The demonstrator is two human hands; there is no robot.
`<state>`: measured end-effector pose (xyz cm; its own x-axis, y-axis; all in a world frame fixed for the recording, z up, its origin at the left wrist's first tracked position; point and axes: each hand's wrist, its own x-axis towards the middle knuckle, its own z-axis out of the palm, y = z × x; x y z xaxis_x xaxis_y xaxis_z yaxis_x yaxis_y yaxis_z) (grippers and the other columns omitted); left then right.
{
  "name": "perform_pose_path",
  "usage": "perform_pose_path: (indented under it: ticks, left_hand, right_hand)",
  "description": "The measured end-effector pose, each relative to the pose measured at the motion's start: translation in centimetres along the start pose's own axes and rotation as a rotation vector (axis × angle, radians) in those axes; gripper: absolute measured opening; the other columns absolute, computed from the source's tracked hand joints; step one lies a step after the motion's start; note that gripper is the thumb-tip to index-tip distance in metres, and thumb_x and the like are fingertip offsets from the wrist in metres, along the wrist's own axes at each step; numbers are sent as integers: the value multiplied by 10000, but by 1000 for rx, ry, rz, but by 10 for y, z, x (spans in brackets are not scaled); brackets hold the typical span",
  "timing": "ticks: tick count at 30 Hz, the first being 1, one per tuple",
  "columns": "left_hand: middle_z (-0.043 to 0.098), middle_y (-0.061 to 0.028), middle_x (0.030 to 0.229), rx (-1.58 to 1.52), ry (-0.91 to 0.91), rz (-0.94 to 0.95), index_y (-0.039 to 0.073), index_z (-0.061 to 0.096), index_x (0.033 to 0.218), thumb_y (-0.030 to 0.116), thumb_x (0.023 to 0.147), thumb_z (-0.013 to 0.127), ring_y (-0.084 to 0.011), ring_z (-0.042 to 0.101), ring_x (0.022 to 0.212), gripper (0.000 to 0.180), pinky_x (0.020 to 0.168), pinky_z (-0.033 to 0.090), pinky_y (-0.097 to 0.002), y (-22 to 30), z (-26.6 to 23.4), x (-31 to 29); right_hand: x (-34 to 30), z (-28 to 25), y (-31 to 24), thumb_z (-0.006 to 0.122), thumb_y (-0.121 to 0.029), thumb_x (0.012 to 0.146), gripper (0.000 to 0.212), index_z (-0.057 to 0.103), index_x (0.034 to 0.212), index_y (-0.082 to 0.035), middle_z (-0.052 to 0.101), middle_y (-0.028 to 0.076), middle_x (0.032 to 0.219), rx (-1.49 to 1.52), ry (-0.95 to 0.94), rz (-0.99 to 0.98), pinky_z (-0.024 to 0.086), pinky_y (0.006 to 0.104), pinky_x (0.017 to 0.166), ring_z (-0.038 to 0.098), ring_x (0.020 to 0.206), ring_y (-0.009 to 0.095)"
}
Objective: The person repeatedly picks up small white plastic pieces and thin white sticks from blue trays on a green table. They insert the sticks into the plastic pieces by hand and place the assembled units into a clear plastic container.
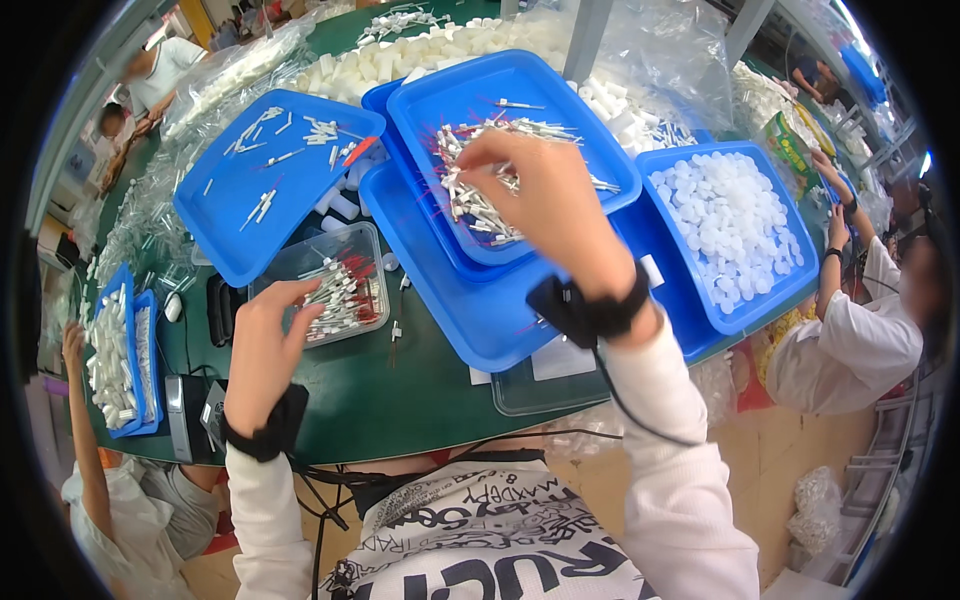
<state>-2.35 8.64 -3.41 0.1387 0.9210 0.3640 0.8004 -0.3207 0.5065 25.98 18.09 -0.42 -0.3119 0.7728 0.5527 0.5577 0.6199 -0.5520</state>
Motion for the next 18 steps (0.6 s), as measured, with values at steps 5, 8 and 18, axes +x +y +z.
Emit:
perform_pose_path:
  ticks: [5, 8, 18]
  left_hand:
    - [688, -130, 928, 141, -188, -94, 44, 725, 872, 84, 746, 717, -325, 655, 854, 132, 740, 517, -407, -22, 20, 14]
    - [674, -105, 857, 182, -207, -105, 83, 732, 838, 80, 733, 720, -305, 652, 810, 106, 712, 516, -391, -25, 23, 15]
    - [647, -95, 783, 231, -228, -107, 64, 662, 882, 32, 730, 694, -303, 644, 769, 158, 674, 505, -405, -27, 26, 17]
  right_hand:
    - [35, 7, 64, 699, -167, 786, 168, 688, 921, -67, 687, 112, 876, -255, -112, -100, 491, 393, 827, 632, 898, 306]
    - [30, -16, 53, 711, -178, 786, 180, 695, 936, -80, 676, 116, 894, -161, 46, -136, 475, 373, 854, 616, 930, 302]
    - [-70, -73, 57, 695, -114, 763, 176, 734, 907, -18, 690, 186, 762, -365, -440, 483, 541, 366, 646, 687, 697, 290]
